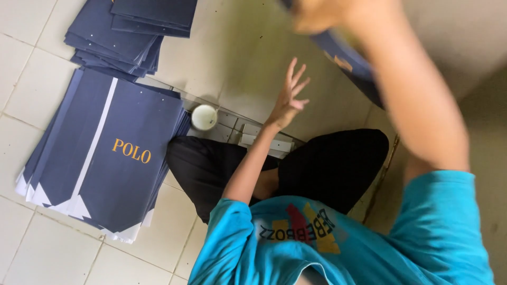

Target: The person sits on the floor and folds a dark blue paper sheet with 'POLO' printed on it into a bag shape. They then pick up a small white cardboard piece, apply glue to it using a small stick, and attach it to the bag.

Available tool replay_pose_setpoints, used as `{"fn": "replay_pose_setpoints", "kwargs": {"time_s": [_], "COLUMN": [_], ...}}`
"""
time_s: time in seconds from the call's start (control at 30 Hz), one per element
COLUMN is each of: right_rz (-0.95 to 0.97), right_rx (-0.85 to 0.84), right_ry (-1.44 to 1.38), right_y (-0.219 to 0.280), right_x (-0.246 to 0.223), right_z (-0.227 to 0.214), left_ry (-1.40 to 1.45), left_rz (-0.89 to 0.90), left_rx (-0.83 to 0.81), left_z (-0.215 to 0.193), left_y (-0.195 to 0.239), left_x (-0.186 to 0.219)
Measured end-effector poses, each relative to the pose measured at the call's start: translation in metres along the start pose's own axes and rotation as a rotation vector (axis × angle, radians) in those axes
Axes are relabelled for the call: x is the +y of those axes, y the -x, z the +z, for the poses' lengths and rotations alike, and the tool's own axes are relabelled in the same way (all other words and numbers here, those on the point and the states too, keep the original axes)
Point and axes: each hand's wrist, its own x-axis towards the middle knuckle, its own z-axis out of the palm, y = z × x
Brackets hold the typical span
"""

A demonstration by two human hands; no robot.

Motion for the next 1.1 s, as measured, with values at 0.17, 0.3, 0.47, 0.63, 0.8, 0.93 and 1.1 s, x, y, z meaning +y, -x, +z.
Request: {"fn": "replay_pose_setpoints", "kwargs": {"time_s": [0.17,0.3,0.47,0.63,0.8,0.93,1.1], "right_rz": [0.065,0.095,0.010,0.100,0.198,0.283,0.348], "right_rx": [0.212,0.155,0.173,0.222,0.171,0.142,0.267], "right_ry": [-0.113,-0.395,-1.310,-1.365,-1.259,-1.021,-0.950], "right_y": [-0.064,-0.049,-0.012,0.008,0.003,-0.021,-0.061], "right_x": [-0.197,-0.236,-0.257,-0.234,-0.224,-0.239,-0.270], "right_z": [0.051,0.099,0.156,0.208,0.235,0.251,0.242], "left_ry": [0.679,0.609,0.451,0.333,-0.005,-0.079,-0.238], "left_rz": [-0.264,-0.398,-0.670,-0.860,-0.669,-0.527,-0.541], "left_rx": [0.103,0.266,0.556,0.787,1.050,1.052,0.864], "left_z": [-0.012,-0.027,-0.033,-0.037,-0.056,-0.087,-0.222], "left_y": [0.005,0.024,0.044,0.045,0.077,0.068,0.003], "left_x": [-0.052,-0.071,-0.098,-0.127,-0.206,-0.121,-0.162]}}
